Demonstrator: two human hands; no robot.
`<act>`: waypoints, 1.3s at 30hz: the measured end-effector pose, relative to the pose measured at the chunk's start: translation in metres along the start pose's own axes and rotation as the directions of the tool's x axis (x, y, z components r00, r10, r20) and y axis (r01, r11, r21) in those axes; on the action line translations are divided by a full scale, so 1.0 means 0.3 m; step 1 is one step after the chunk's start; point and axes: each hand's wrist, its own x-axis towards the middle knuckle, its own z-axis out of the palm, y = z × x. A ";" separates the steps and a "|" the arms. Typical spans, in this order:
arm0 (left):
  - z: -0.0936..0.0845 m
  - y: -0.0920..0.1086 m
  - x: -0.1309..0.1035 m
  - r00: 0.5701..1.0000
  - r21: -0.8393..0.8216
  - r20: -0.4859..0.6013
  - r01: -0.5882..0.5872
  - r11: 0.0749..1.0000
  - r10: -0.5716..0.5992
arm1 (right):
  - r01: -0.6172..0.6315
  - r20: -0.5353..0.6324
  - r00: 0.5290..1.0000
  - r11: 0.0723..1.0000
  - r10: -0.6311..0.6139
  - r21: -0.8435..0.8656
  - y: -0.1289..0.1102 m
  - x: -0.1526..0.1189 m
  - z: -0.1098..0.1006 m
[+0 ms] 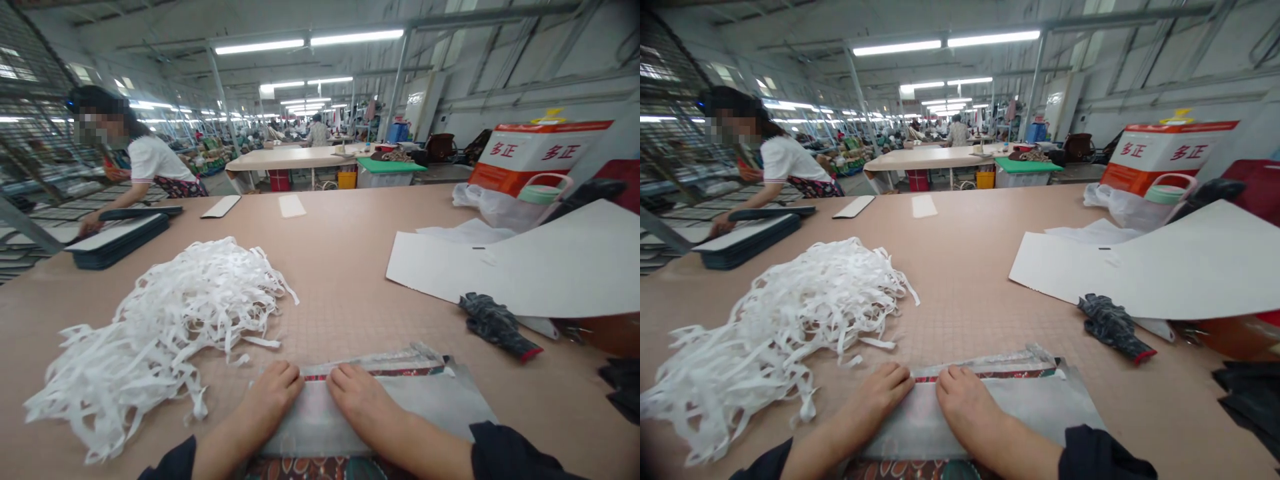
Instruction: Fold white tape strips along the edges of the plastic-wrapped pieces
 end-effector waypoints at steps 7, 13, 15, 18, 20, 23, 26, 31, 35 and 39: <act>0.015 -0.029 -0.096 0.948 -0.135 -0.094 0.291 0.947 -0.305 | -0.142 0.145 0.984 0.952 0.106 0.270 -0.030 0.145 -0.015; 0.053 -0.006 -0.139 0.909 -0.185 -0.139 0.365 0.912 -0.392 | -0.199 0.134 0.978 0.915 0.161 0.350 -0.091 0.229 0.035; 0.063 0.002 -0.146 0.916 -0.142 -0.160 0.346 0.927 -0.367 | -0.110 0.080 0.993 0.952 0.091 0.285 -0.096 0.216 0.052; 0.071 0.010 -0.153 0.923 -0.107 -0.175 0.328 0.939 -0.342 | 0.171 -0.014 0.985 0.971 -0.171 0.165 -0.089 0.181 0.067; 0.070 0.014 -0.156 0.921 -0.099 -0.185 0.330 0.939 -0.343 | 0.284 -0.028 0.959 0.948 -0.283 0.146 -0.078 0.169 0.067; 0.067 0.018 -0.158 0.917 -0.093 -0.195 0.337 0.937 -0.349 | 0.153 -0.003 0.988 0.955 -0.157 0.255 -0.068 0.185 0.062; 0.065 0.021 -0.159 0.913 -0.095 -0.208 0.338 0.937 -0.350 | -0.045 0.037 0.999 0.929 0.034 0.368 -0.080 0.214 0.065; 0.070 0.024 -0.158 0.900 -0.089 -0.264 0.335 0.938 -0.347 | 0.127 -0.047 0.992 0.963 -0.119 0.236 -0.111 0.205 0.076; 0.077 0.024 -0.157 0.886 -0.103 -0.301 0.339 0.935 -0.354 | 0.317 -0.060 0.948 0.937 -0.311 0.146 -0.103 0.187 0.060; 0.078 0.023 -0.157 0.890 -0.095 -0.272 0.355 0.930 -0.367 | 0.170 -0.035 0.985 0.968 -0.167 0.184 -0.093 0.165 0.052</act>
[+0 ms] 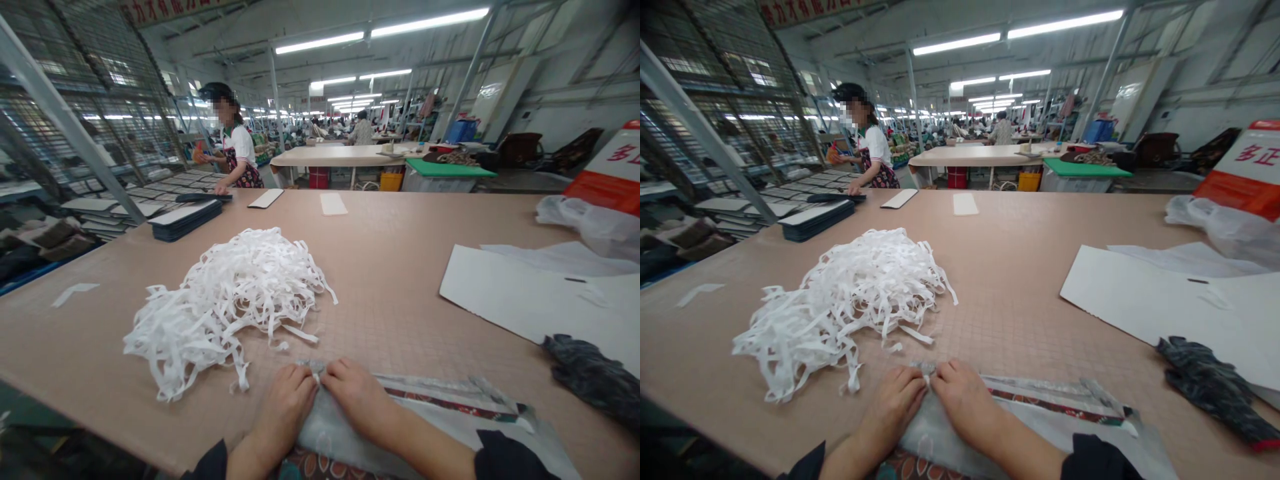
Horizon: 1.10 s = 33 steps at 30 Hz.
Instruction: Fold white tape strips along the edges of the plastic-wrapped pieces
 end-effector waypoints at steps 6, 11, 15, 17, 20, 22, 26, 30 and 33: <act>-0.012 0.002 0.009 0.996 0.037 0.093 0.013 0.999 -0.016 | -0.118 0.079 0.989 0.987 0.127 -0.108 -0.003 -0.047 -0.020; -0.005 -0.007 -0.002 1.000 0.000 0.005 0.007 1.000 -0.007 | -0.385 0.261 0.891 0.923 0.371 0.003 0.021 0.039 -0.086; -0.005 -0.016 -0.015 0.996 0.003 -0.088 0.006 1.000 -0.006 | -0.478 0.356 0.844 0.864 0.401 0.159 0.040 0.080 -0.111; -0.006 -0.018 -0.020 0.994 0.002 -0.106 -0.005 1.000 0.005 | -0.439 0.336 0.879 0.851 0.339 0.288 0.049 0.080 -0.105; -0.006 -0.018 -0.020 0.995 -0.001 -0.103 -0.017 1.000 0.017 | -0.418 0.295 0.907 0.710 0.299 0.566 0.060 0.084 -0.070; -0.006 -0.017 -0.017 0.995 -0.004 -0.097 -0.017 1.000 0.017 | -0.393 0.275 0.918 0.566 0.286 0.725 0.063 0.099 -0.034; -0.012 -0.013 -0.012 0.996 -0.010 -0.085 -0.024 1.000 0.023 | -0.388 0.267 0.901 0.357 0.342 0.850 0.050 0.133 0.017; -0.011 -0.012 -0.018 0.995 -0.001 -0.098 -0.020 1.000 0.020 | -0.455 0.291 0.827 0.270 0.481 0.849 0.031 0.134 0.007; -0.003 -0.015 -0.026 0.991 0.000 -0.133 -0.015 1.000 0.015 | -0.460 0.275 0.833 0.325 0.480 0.827 0.031 0.123 0.000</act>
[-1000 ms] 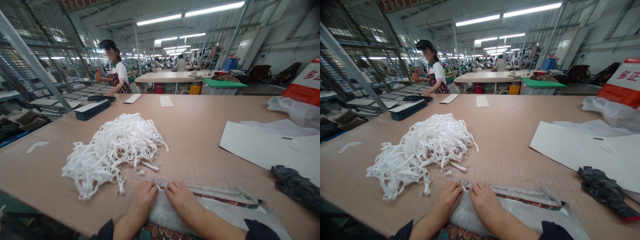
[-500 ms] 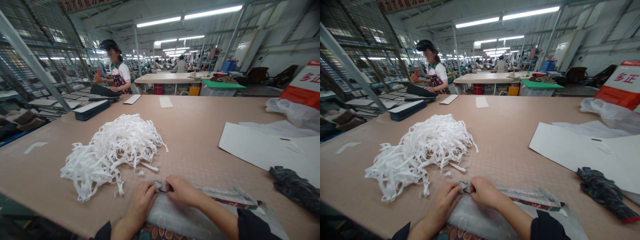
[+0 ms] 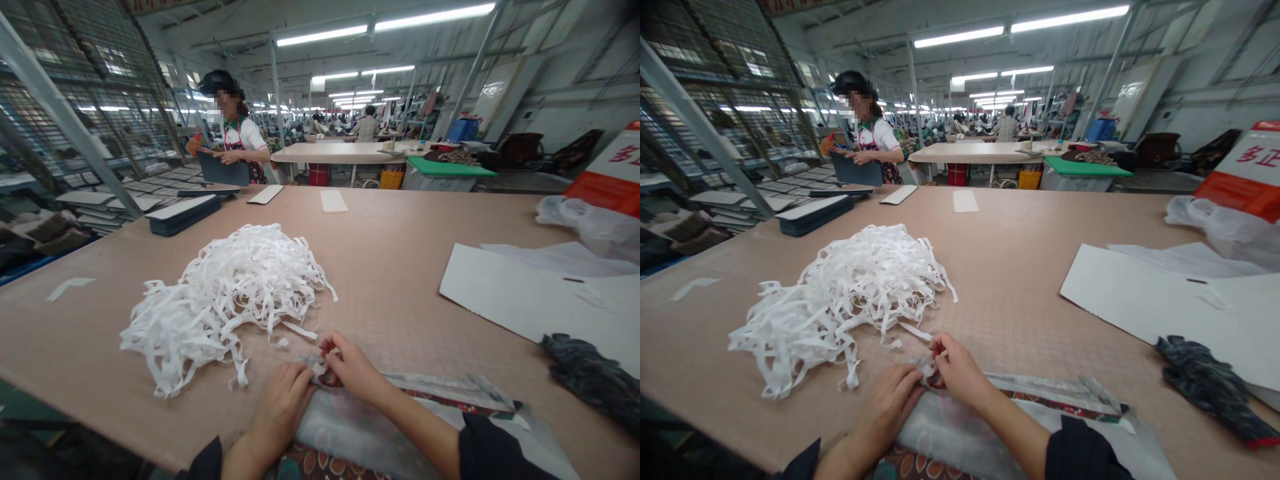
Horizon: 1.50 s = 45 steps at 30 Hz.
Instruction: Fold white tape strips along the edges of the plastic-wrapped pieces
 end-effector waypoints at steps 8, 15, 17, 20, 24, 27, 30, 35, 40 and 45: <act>-0.001 -0.001 0.006 1.000 0.036 0.028 -0.012 0.999 0.011 | 0.311 0.144 0.948 0.915 -0.282 -0.255 0.020 0.023 -0.011; -0.010 0.007 0.016 0.994 0.058 0.112 -0.007 0.998 0.000 | 0.426 0.272 0.893 0.868 -0.358 -0.255 0.006 0.032 -0.034; -0.007 0.006 0.015 0.994 0.060 0.112 -0.007 0.998 0.000 | 0.495 0.327 0.858 0.806 -0.395 -0.325 0.001 0.034 -0.042; -0.003 0.005 0.013 0.993 0.065 0.116 -0.008 0.998 0.000 | 0.540 0.373 0.834 0.738 -0.406 -0.404 -0.003 0.042 -0.047; -0.005 0.003 0.020 0.990 0.092 0.143 -0.012 0.996 -0.002 | 0.558 0.408 0.826 0.671 -0.389 -0.489 0.009 0.067 -0.046; -0.010 0.001 0.029 0.985 0.135 0.170 -0.054 0.989 0.030 | 0.559 0.434 0.824 0.646 -0.364 -0.520 0.018 0.088 -0.044; -0.015 0.003 0.038 0.975 0.174 0.214 -0.106 0.979 0.067 | 0.528 0.438 0.842 0.646 -0.314 -0.551 0.007 0.100 -0.044; -0.028 0.018 0.050 0.957 0.189 0.276 -0.144 0.971 0.089 | 0.448 0.395 0.888 0.641 -0.236 -0.624 -0.030 0.097 -0.038; -0.028 0.024 0.056 0.948 0.190 0.308 -0.142 0.971 0.079 | 0.502 0.436 0.862 0.543 -0.258 -0.673 -0.022 0.101 -0.027; -0.006 0.014 0.058 0.954 0.182 0.298 -0.078 0.980 0.021 | 0.463 0.409 0.882 0.582 -0.233 -0.669 -0.025 0.101 -0.028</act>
